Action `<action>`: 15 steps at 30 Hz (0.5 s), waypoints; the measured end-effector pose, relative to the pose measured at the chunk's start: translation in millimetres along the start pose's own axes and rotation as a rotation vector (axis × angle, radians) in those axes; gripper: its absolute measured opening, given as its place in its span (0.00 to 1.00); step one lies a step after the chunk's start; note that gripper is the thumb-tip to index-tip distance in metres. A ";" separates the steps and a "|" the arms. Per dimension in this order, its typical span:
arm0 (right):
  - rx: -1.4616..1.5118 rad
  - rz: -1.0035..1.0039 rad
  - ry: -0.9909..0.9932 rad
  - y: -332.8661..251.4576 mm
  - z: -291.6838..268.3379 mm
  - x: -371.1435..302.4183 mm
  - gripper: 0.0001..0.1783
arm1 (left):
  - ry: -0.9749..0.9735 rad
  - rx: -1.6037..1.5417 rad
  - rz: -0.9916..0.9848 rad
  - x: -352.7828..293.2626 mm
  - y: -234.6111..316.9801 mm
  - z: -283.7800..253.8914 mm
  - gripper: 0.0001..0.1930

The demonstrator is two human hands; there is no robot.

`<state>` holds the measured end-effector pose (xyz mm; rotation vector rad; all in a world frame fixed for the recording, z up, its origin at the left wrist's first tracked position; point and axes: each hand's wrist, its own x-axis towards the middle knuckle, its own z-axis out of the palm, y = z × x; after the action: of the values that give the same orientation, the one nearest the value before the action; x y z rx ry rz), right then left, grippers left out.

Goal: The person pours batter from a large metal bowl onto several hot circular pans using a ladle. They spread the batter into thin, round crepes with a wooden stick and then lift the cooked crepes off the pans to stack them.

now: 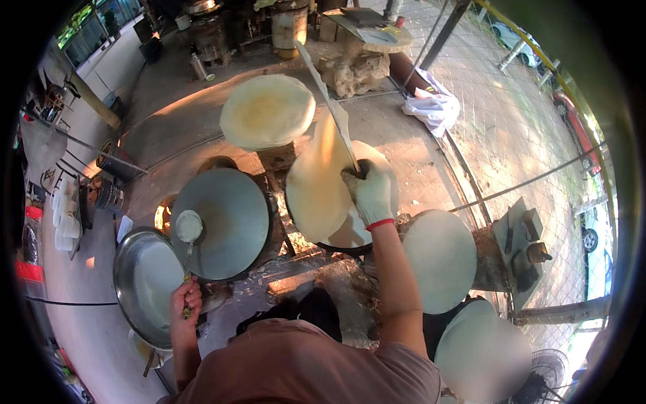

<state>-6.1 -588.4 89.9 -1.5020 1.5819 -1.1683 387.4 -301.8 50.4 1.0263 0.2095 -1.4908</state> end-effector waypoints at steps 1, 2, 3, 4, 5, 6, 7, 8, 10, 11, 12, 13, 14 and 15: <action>0.022 0.027 -0.061 -42.1 3.1 -6.9 0.13 | 0.009 -0.001 0.003 -3.0 6.8 -11.4 0.06; 0.041 0.056 -0.117 -69.0 8.7 -11.0 0.13 | 0.014 0.000 0.002 -6.5 13.2 -21.1 0.06; 0.086 0.030 -0.135 -80.4 12.2 -3.4 0.12 | 0.014 0.004 -0.006 -9.1 19.0 -29.4 0.06; 0.135 0.003 -0.160 -90.1 16.0 13.4 0.12 | 0.043 0.007 0.011 -12.4 23.7 -37.7 0.06; 0.099 -0.022 -0.207 -98.0 19.3 32.6 0.11 | 0.068 0.016 0.025 -13.9 27.8 -42.5 0.06; 0.062 -0.050 -0.253 -104.8 23.8 55.3 0.11 | 0.091 0.023 0.038 -14.3 32.1 -48.6 0.07; 0.022 -0.080 -0.285 -95.3 28.0 87.8 0.11 | 0.063 0.008 0.038 -12.1 36.6 -53.0 0.07; -0.014 -0.105 -0.321 -84.8 37.0 118.7 0.11 | 0.041 -0.005 0.038 -10.5 38.6 -57.0 0.07; -0.043 -0.116 -0.390 -105.4 70.6 148.9 0.11 | 0.051 -0.043 0.059 -12.4 42.5 -65.8 0.06; -0.137 -0.331 -0.366 -118.7 82.2 169.6 0.13 | 0.069 -0.060 0.067 -12.5 44.9 -67.9 0.06; -0.355 -0.334 -0.319 -130.2 82.4 184.9 0.15 | 0.084 -0.075 0.073 -10.8 46.6 -68.6 0.06; -0.556 -0.341 -0.302 -165.2 100.0 180.1 0.18 | 0.104 -0.096 0.094 -13.1 48.0 -74.1 0.06; -0.554 -0.451 -0.263 -185.3 111.4 176.1 0.18 | 0.117 -0.113 0.106 -13.9 49.8 -78.9 0.06; -0.556 -0.560 -0.217 -198.4 118.0 177.0 0.17 | 0.123 -0.130 0.112 -12.7 50.9 -81.7 0.06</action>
<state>157.8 -771.0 246.1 -2.4601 1.4411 -0.8183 467.9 -250.3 32.9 1.0092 0.3263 -1.2975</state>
